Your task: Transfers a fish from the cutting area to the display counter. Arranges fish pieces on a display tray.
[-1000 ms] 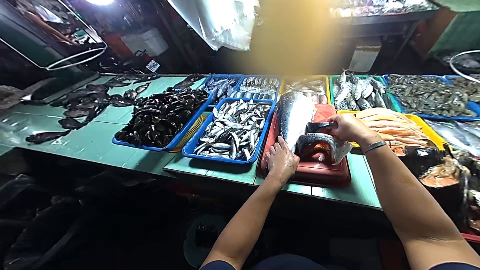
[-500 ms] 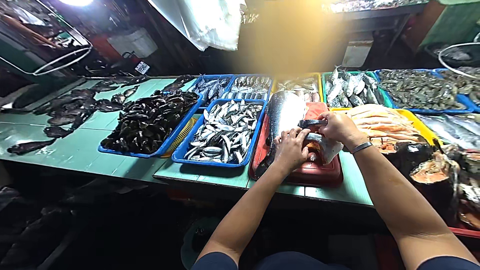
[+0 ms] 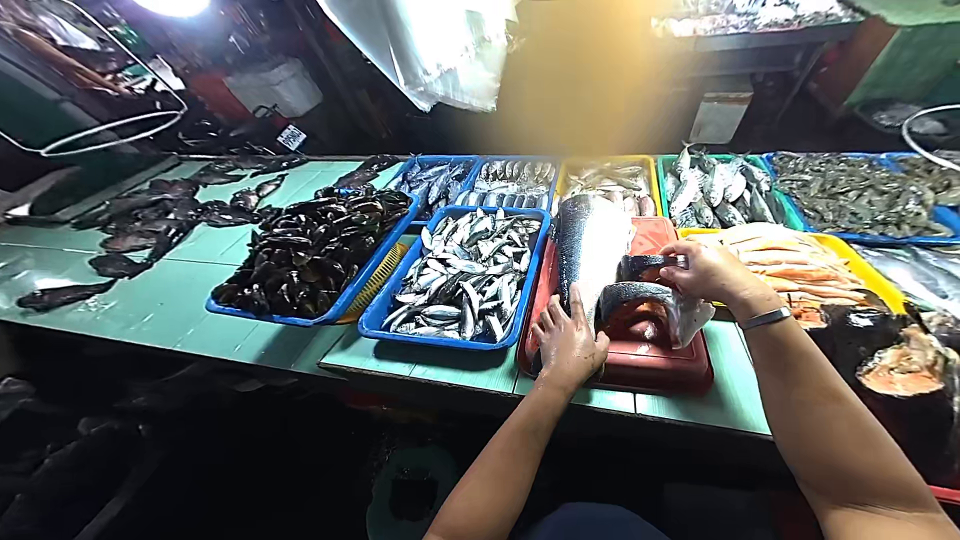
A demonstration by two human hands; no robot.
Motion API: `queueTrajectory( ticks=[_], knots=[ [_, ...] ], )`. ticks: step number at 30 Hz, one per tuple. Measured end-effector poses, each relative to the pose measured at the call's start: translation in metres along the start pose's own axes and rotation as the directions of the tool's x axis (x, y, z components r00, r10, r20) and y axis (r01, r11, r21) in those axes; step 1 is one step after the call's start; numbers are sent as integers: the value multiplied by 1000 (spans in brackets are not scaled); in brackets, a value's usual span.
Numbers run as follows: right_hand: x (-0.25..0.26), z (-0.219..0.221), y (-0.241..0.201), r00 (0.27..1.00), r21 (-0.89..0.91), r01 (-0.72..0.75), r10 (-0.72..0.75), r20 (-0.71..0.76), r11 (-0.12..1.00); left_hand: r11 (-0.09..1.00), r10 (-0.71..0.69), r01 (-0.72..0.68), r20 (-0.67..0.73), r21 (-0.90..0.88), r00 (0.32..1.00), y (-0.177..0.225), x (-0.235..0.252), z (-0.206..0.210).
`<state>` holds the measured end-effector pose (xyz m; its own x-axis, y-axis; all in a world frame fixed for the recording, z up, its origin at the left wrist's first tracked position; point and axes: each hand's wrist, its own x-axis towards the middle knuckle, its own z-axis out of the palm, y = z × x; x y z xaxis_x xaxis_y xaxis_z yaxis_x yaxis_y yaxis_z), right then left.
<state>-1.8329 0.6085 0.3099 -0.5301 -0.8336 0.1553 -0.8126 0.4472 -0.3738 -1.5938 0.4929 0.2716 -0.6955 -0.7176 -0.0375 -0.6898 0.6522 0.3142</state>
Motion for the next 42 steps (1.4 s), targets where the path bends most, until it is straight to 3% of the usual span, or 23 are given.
queueTrajectory(
  ticks=[3,9,16,25,29,31,33,36,39,42],
  knots=[
    [3,6,4,999,-28,-1,0,-44,1000,998,-67,67,42,3,997,2,12,-1],
    [5,14,0,1000,54,-4,4,6,999,993,-95,98,50,-64,994,6,28,0],
    [2,22,7,998,68,40,-37,-47,997,992,-117,120,61,-37,991,8,40,-2],
    [8,17,0,999,81,-27,23,48,996,994,-96,98,35,-46,995,4,56,6],
    [15,2,-8,981,31,-77,70,179,997,996,-71,71,8,-50,997,-3,39,0],
    [16,-2,-10,986,71,-73,61,155,995,996,28,-37,-116,-76,993,-1,20,-4],
    [19,-5,-8,992,130,-89,77,96,987,965,223,-252,-283,-70,933,6,9,-6],
    [29,-10,-4,984,207,-180,176,38,962,893,442,-450,-220,18,869,30,12,-15],
    [34,-12,-10,966,210,-249,257,-11,945,844,536,-528,-165,94,828,50,29,-11],
    [37,-9,-15,941,213,-312,332,-69,926,787,616,-616,-123,38,778,58,47,-4]
  ],
)
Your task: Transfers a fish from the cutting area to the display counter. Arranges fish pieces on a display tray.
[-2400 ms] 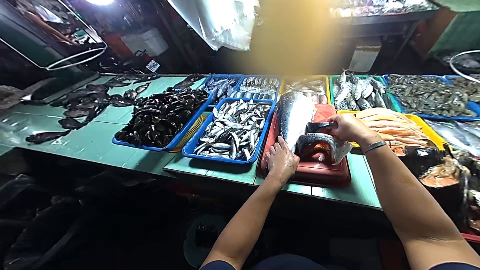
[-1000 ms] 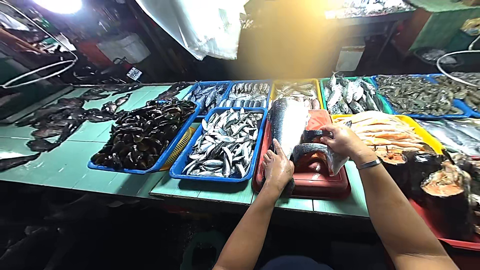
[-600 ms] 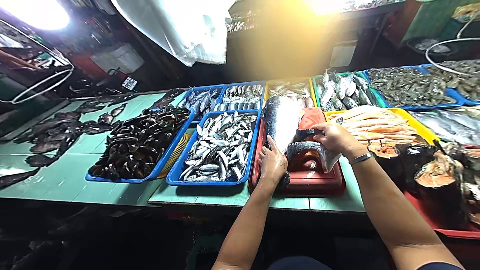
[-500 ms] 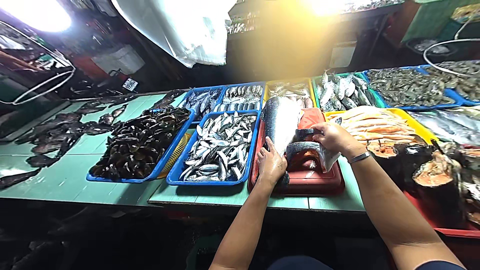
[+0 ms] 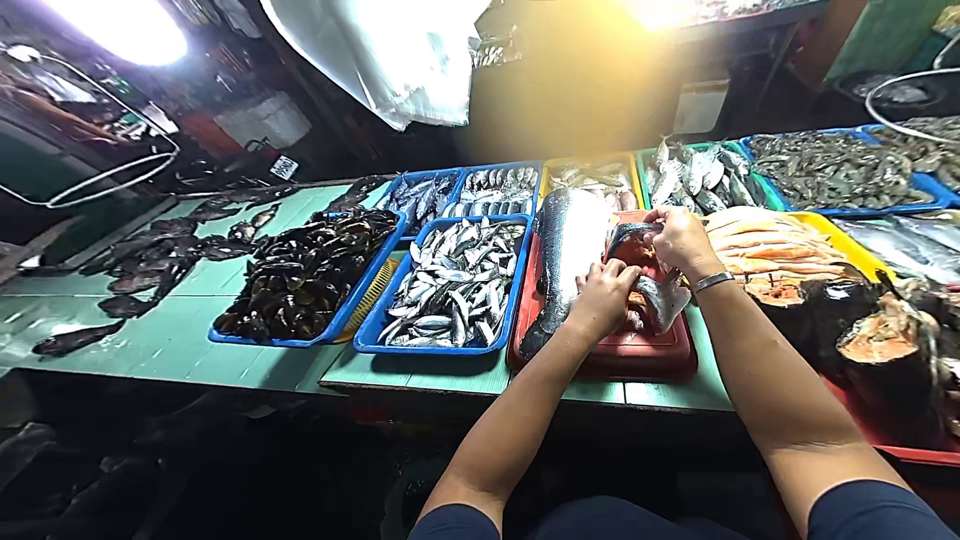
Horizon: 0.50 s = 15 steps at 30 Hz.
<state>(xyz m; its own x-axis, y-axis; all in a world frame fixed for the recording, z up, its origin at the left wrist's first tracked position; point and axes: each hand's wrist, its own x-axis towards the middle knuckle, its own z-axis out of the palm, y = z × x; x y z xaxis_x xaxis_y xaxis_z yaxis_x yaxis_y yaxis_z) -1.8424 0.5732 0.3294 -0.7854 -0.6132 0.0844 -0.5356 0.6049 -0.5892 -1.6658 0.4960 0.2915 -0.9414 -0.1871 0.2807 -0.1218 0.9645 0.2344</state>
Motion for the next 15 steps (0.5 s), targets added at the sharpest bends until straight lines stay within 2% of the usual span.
queueTrajectory(
  ticks=[5,7,10,12,15],
  knots=[
    [12,3,-2,994,57,-76,80,-78,996,983,176,-173,64,-56,982,-6,17,8],
    [17,1,-4,989,75,-91,99,-112,993,969,242,-239,42,-65,969,-10,27,13],
    [28,-1,-3,997,21,-72,72,4,997,934,344,-346,-38,-95,938,-17,37,19],
    [33,0,1,991,-53,-49,55,124,997,944,309,-317,-90,-96,947,-16,35,21],
    [33,-2,-1,982,-120,-41,62,181,992,989,145,-147,-56,-26,988,-14,25,16]
  ],
)
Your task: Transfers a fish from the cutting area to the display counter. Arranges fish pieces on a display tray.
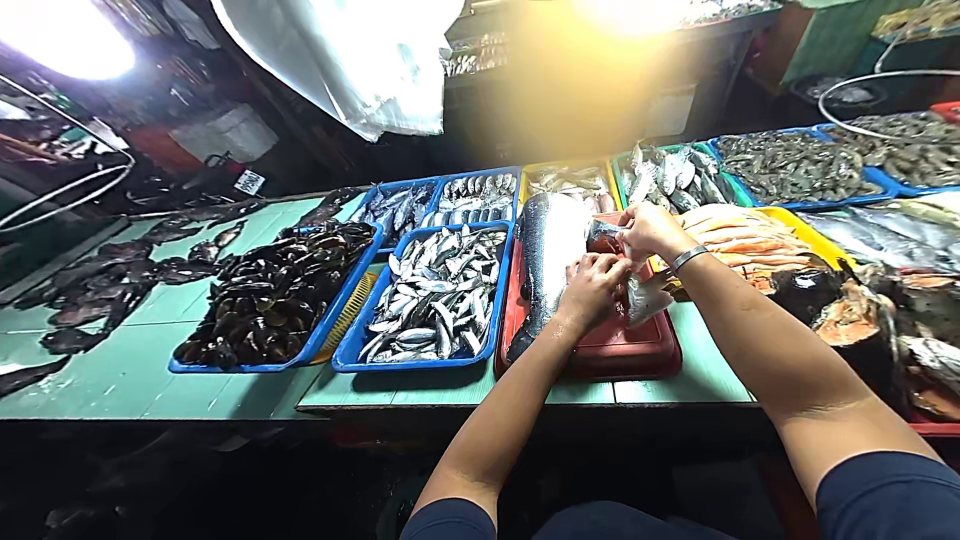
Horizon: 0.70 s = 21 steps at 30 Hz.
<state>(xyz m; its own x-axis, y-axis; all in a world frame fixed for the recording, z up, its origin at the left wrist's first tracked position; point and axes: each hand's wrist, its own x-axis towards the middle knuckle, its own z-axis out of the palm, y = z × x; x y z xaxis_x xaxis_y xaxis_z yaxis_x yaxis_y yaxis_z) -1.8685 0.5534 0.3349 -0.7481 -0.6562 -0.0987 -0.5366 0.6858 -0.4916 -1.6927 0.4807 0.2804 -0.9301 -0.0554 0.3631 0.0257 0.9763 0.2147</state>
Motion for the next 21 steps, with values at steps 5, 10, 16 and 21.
queueTrajectory(
  ticks=[5,10,16,21],
  knots=[
    [-12,-4,-2,999,-56,2,-5,-41,998,992,-106,104,17,68,994,-6,1,-2],
    [-34,-15,-1,989,-43,20,-26,-147,999,991,-124,123,2,46,992,-10,6,3],
    [-18,-10,11,987,-163,79,-100,-128,983,978,-205,203,29,57,978,-2,5,-4],
    [1,-3,8,993,-210,115,-103,66,971,963,-260,253,68,94,963,4,8,-8]
  ],
)
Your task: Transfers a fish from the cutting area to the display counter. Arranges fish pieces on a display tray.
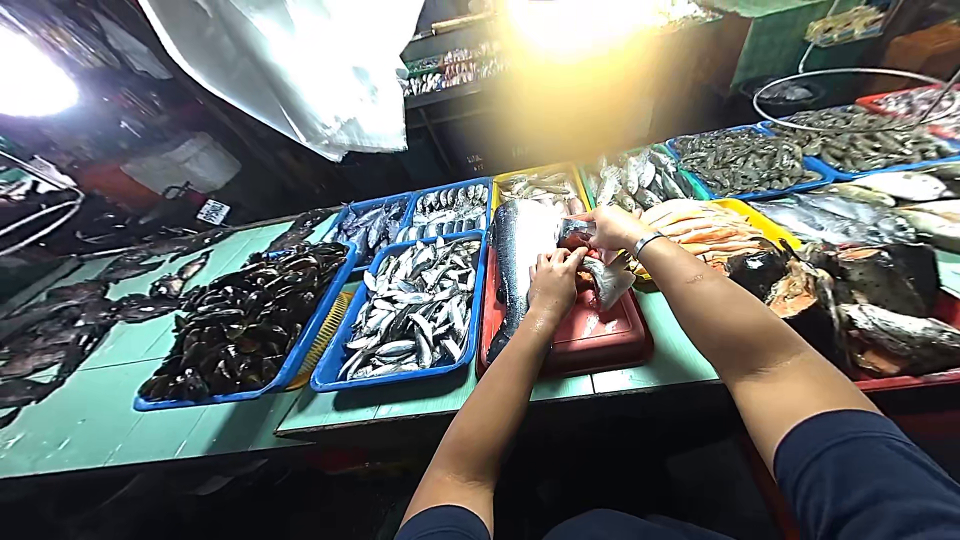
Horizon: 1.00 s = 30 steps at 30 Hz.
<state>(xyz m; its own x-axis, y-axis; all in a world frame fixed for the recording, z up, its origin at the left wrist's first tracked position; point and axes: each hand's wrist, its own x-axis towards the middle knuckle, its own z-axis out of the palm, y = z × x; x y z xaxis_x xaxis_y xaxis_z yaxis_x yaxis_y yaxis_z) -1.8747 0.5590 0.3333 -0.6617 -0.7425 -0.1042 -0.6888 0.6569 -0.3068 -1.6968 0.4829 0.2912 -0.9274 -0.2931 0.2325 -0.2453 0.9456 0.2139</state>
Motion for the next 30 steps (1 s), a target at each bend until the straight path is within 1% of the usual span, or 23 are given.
queueTrajectory(
  ticks=[3,6,9,11,13,15,17,20,22,23,25,27,28,30],
  knots=[
    [-3,0,-4,1000,76,-3,2,10,997,999,-6,7,-25,32,1000,0,-1,-1],
    [-5,2,-5,998,129,42,-46,35,991,1000,-15,17,-45,26,999,0,-3,3],
    [-9,2,-6,995,137,86,-92,42,987,999,-34,33,-63,-4,997,1,-6,4],
    [-13,-1,-3,997,145,75,-79,24,987,999,-47,46,-66,-15,997,1,-12,-2],
    [-16,-4,2,998,157,65,-62,-22,985,998,-53,48,-100,-47,994,-1,-28,-14],
    [-20,-6,5,996,166,74,-65,-60,983,995,-44,25,-196,-100,980,-6,-58,-27],
    [-22,-6,8,991,162,108,-92,-101,981,994,-47,16,-294,-106,955,-24,-90,-30],
    [-22,-4,13,981,142,152,-132,-142,978,987,-106,42,-426,-157,899,-62,-138,-30],
    [-22,-6,13,983,116,155,-141,-118,981,971,-204,114,-471,-212,858,-89,-181,-35],
    [-21,-6,13,986,91,150,-142,-92,984,957,-263,156,-498,-246,826,-103,-205,-37],
    [-18,-4,18,989,35,148,-149,15,988,914,-395,264,-532,-308,749,-130,-256,-37],
    [-5,3,29,973,15,181,-182,140,983,845,-533,367,-541,-389,651,-149,-309,-35],
    [0,8,35,966,30,197,-199,163,980,797,-603,414,-525,-440,600,-154,-334,-34],
    [5,10,45,965,51,223,-228,134,974,705,-709,472,-498,-530,499,-156,-375,-36]
  ],
)
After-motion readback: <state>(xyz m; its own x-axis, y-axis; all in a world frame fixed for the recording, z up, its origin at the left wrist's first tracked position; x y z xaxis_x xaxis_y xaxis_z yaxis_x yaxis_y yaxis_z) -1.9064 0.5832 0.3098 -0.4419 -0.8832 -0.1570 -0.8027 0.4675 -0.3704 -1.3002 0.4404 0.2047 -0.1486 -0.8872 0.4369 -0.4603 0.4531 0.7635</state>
